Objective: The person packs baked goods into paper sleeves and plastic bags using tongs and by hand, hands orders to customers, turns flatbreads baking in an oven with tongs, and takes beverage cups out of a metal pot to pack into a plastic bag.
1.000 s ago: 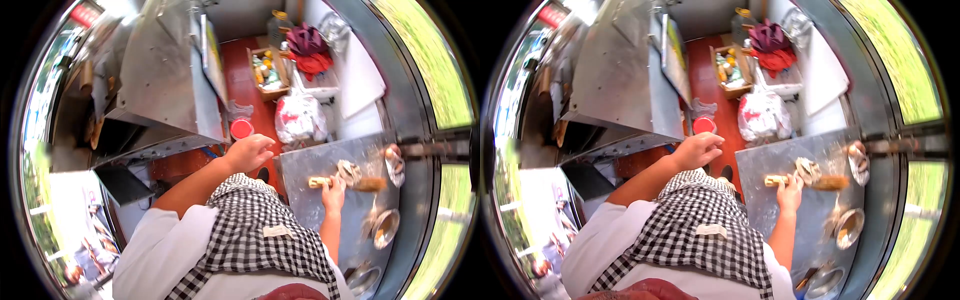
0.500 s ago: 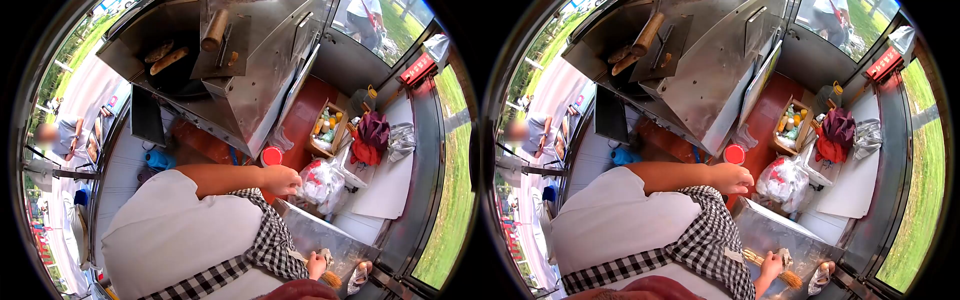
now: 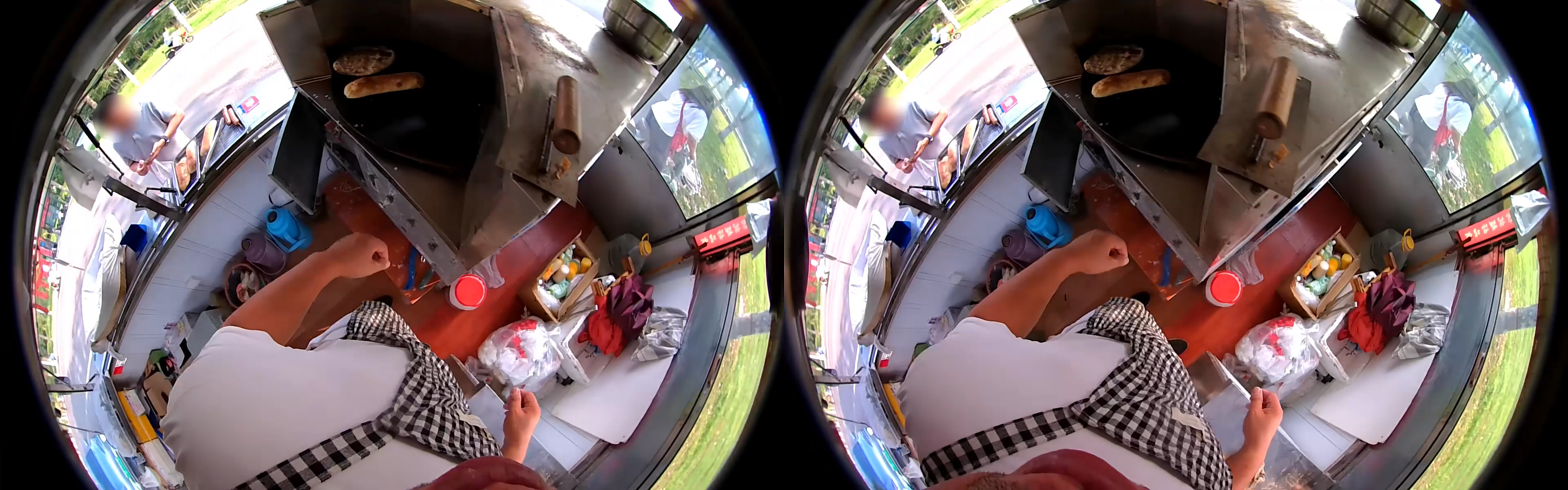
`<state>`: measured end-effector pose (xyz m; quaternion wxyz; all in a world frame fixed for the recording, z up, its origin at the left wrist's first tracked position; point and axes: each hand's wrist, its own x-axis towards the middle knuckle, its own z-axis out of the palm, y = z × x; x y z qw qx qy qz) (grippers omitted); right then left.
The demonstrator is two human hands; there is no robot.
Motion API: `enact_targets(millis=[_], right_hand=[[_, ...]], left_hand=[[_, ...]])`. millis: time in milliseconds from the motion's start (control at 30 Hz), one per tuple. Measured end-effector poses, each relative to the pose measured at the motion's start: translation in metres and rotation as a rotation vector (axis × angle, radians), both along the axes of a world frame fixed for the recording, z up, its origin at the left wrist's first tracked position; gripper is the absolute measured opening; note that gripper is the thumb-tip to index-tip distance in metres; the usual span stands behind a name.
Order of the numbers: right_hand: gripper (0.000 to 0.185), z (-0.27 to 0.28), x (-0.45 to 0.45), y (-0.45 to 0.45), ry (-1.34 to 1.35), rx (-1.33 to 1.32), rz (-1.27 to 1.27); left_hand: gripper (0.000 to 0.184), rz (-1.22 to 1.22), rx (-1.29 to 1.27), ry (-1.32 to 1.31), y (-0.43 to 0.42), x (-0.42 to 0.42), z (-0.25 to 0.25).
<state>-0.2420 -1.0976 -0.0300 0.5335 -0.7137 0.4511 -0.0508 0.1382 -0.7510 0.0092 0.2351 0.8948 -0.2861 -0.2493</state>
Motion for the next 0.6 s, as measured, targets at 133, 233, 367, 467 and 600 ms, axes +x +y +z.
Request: enact_targets(millis=[133,233,367,467,600], right_hand=[[0.025,0.003,0.054,0.037,0.094,-0.066,0.218],[0.025,0.011,0.101,0.077,0.074,-0.067,0.289],[0.024,0.008,0.159,0.142,0.084,-0.067,0.279],[0.022,-0.013,0.186,0.188,0.096,-0.065,0.324],[0.023,-0.017,0.203,0.250,0.123,-0.092,0.356]], left_hand=[[0.013,0.210,-0.145,-0.213,0.055,0.048,0.004],[0.015,0.334,-0.342,-0.329,0.086,0.088,0.006],[0.023,0.441,-0.386,-0.479,0.100,0.165,0.038],[0.036,0.415,-0.414,-0.573,0.096,0.237,0.054],[0.052,0.299,-0.288,-0.709,0.076,0.315,0.062]])
